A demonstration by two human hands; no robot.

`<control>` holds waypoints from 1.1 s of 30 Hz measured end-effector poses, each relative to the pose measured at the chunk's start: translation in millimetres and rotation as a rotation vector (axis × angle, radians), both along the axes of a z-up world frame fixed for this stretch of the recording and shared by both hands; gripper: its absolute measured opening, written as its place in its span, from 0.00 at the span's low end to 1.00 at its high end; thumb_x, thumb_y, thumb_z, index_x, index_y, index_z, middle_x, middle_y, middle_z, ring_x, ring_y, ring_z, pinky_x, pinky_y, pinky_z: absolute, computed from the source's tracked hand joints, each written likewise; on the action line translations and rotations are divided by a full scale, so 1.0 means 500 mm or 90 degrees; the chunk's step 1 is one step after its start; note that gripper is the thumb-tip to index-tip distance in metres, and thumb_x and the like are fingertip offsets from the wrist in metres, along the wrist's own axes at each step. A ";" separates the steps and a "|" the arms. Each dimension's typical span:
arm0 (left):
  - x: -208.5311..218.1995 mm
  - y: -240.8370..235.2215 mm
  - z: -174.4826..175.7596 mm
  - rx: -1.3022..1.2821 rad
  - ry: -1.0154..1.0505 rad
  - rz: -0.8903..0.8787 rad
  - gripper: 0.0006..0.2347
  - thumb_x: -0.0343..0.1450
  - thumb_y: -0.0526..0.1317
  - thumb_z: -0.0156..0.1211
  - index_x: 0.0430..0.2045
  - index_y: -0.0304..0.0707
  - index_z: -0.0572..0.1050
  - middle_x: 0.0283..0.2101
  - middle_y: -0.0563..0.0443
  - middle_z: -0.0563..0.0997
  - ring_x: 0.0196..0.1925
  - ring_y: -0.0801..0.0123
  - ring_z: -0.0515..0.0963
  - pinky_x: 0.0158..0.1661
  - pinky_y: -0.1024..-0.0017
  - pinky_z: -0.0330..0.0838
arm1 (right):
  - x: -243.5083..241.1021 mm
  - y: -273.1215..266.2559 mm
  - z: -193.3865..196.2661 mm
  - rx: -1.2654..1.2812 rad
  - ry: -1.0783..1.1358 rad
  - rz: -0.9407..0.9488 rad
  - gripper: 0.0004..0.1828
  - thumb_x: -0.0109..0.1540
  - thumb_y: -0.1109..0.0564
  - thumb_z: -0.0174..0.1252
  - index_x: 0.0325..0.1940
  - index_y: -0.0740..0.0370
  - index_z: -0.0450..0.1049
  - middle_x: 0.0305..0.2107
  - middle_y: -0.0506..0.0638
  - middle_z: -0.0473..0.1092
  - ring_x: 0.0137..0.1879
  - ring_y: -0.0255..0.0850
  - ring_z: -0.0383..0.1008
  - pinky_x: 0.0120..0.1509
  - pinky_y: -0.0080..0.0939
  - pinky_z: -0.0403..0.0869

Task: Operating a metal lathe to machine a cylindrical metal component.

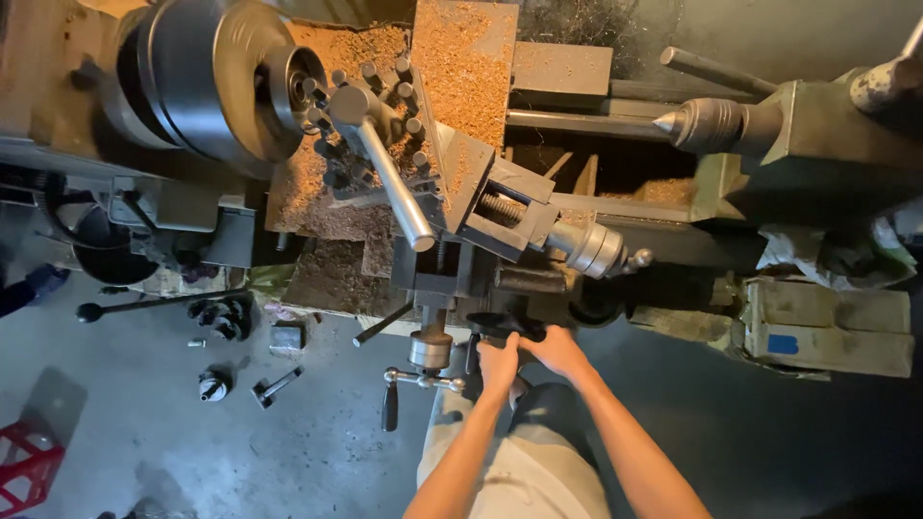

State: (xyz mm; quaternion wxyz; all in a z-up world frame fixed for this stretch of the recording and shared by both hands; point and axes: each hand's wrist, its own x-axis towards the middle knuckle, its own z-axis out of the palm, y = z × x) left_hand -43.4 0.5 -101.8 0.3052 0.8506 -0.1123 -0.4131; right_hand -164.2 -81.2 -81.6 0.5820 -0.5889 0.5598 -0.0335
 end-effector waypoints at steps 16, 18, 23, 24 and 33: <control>0.057 -0.049 -0.168 0.062 0.212 0.139 0.17 0.65 0.39 0.55 0.33 0.12 0.76 0.33 0.28 0.82 0.28 0.50 0.82 0.26 0.57 0.74 | 0.027 -0.012 0.052 -0.065 0.261 0.207 0.33 0.58 0.33 0.58 0.44 0.67 0.81 0.41 0.69 0.77 0.50 0.63 0.78 0.56 0.57 0.76; 0.077 -0.050 -0.156 0.066 0.305 0.169 0.16 0.66 0.38 0.52 0.37 0.15 0.73 0.34 0.29 0.80 0.23 0.49 0.81 0.21 0.54 0.77 | -0.018 -0.015 -0.006 -0.016 0.123 0.167 0.32 0.56 0.35 0.61 0.50 0.64 0.80 0.44 0.65 0.78 0.51 0.57 0.79 0.57 0.54 0.75; 0.110 -0.036 -0.212 0.031 0.379 0.171 0.16 0.66 0.38 0.49 0.40 0.18 0.70 0.32 0.31 0.77 0.22 0.48 0.81 0.21 0.50 0.80 | -0.075 -0.026 -0.093 0.063 -0.007 0.114 0.36 0.53 0.37 0.67 0.55 0.65 0.77 0.48 0.57 0.78 0.54 0.46 0.78 0.59 0.46 0.74; 0.115 -0.035 -0.220 0.023 0.392 0.176 0.15 0.66 0.38 0.48 0.40 0.18 0.70 0.32 0.32 0.76 0.22 0.47 0.81 0.21 0.49 0.80 | -0.077 -0.024 -0.099 0.078 -0.022 0.102 0.37 0.53 0.37 0.69 0.57 0.64 0.76 0.50 0.54 0.77 0.54 0.44 0.77 0.59 0.45 0.73; 0.090 -0.041 -0.165 0.057 0.322 0.172 0.16 0.68 0.41 0.49 0.40 0.23 0.73 0.35 0.34 0.80 0.27 0.49 0.83 0.23 0.52 0.82 | -0.018 -0.005 -0.041 0.089 -0.042 -0.013 0.35 0.48 0.35 0.71 0.46 0.66 0.82 0.39 0.55 0.81 0.45 0.44 0.80 0.53 0.43 0.76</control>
